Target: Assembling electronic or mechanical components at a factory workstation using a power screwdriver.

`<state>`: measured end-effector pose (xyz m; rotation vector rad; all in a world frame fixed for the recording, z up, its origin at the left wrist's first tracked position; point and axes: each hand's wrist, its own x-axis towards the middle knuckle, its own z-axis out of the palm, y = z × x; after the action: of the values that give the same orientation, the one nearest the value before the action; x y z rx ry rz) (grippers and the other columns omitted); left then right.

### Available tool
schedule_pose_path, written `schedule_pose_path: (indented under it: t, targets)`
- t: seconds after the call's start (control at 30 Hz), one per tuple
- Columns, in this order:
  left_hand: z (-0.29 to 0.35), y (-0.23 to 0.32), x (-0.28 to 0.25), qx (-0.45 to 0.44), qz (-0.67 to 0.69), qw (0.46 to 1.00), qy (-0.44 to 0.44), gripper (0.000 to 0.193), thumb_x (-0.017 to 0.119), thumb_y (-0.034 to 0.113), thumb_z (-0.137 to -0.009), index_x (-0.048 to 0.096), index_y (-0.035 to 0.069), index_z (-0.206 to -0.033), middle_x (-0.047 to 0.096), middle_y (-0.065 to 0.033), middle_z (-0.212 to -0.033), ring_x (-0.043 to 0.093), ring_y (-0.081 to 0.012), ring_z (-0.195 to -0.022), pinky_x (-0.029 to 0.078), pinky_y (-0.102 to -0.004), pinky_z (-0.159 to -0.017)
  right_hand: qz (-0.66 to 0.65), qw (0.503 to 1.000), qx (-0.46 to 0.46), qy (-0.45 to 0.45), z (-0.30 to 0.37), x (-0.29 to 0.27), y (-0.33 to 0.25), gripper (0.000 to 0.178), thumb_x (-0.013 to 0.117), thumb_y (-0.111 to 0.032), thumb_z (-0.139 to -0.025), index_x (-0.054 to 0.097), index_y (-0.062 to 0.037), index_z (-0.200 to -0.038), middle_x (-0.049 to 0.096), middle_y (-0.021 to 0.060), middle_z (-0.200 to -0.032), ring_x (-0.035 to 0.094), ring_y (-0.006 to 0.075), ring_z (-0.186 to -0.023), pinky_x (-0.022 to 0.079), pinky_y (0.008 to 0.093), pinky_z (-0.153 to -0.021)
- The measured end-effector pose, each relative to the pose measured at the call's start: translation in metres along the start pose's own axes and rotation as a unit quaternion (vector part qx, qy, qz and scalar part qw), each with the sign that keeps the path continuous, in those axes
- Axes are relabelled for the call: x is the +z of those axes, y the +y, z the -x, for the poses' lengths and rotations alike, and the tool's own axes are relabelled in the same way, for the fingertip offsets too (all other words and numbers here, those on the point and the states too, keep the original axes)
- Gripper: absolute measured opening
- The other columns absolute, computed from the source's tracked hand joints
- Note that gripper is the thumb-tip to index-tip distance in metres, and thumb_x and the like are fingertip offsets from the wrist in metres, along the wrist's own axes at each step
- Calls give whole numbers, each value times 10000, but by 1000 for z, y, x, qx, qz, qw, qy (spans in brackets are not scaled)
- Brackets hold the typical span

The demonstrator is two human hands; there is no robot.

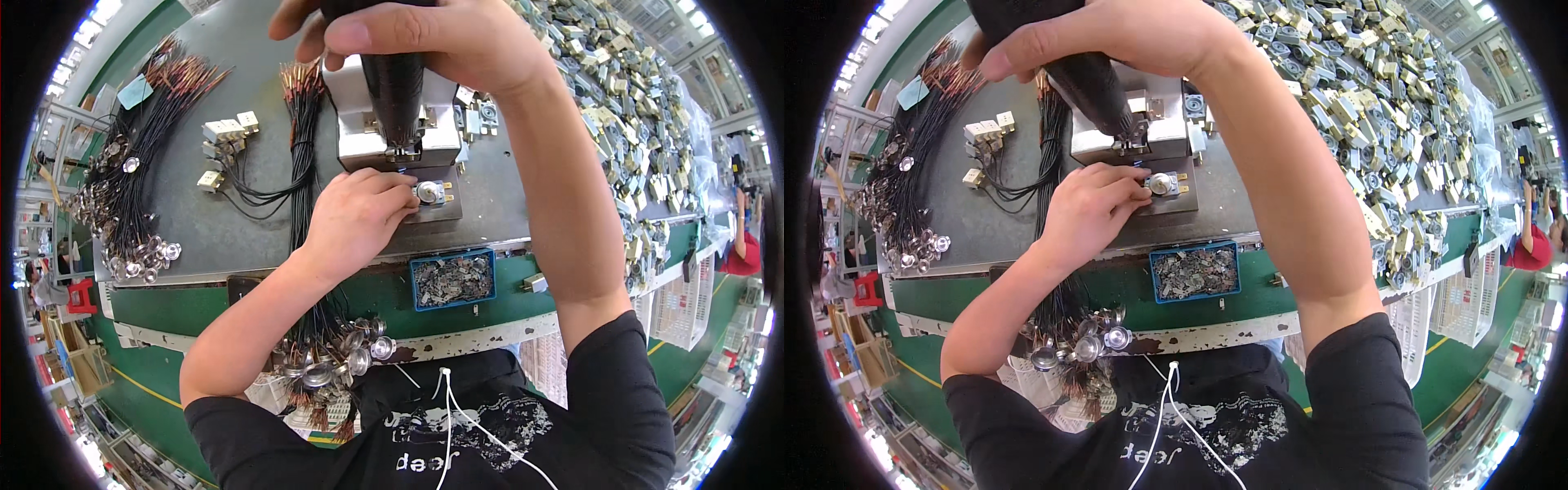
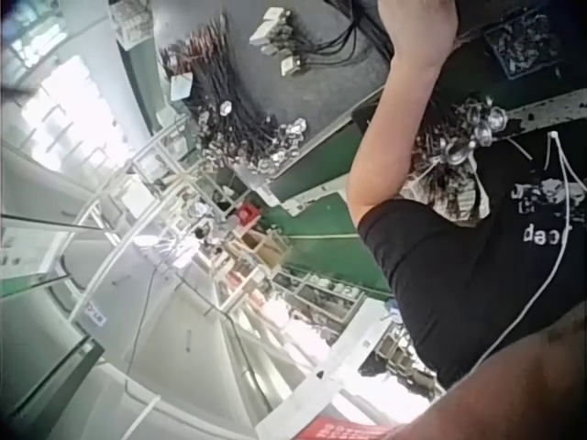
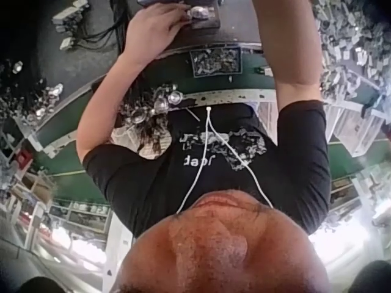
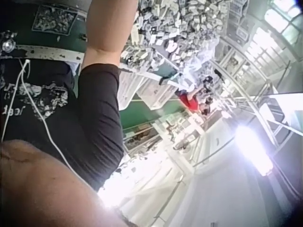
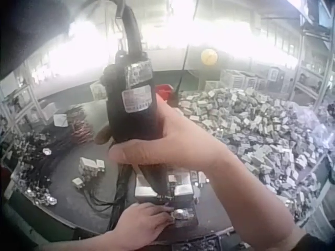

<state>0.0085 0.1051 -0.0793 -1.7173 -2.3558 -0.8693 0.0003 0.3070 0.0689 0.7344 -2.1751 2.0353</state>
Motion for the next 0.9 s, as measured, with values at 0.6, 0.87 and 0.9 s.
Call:
schedule_pose_path:
  t: [0.6,0.87,0.9]
  targets:
    - [4,6,-4,5,-19,1000,14,116,767,119,-801,683,117,-882,725,3,-972,683,-204,-920,490,-384,-735,349,856,-284,255,52,52,22,961,753,-37,-832,191,-41,-1612,457,208,-1491,482,291,-1390,400,435,-1145]
    - [1,7,-5,10,-5,1000,18,133,758,104,-790,656,111,-875,675,-10,-880,672,-211,-880,472,-393,-723,418,809,-335,243,52,39,37,973,757,-28,-831,180,-34,-1615,425,209,-1518,457,291,-1414,385,435,-1160]
    - [1,7,-5,9,-9,1000,11,139,760,106,-785,656,113,-876,673,-8,-882,670,-211,-879,471,-391,-723,427,802,-341,241,53,38,38,975,758,-27,-831,179,-33,-1615,421,209,-1522,454,291,-1417,383,435,-1162]
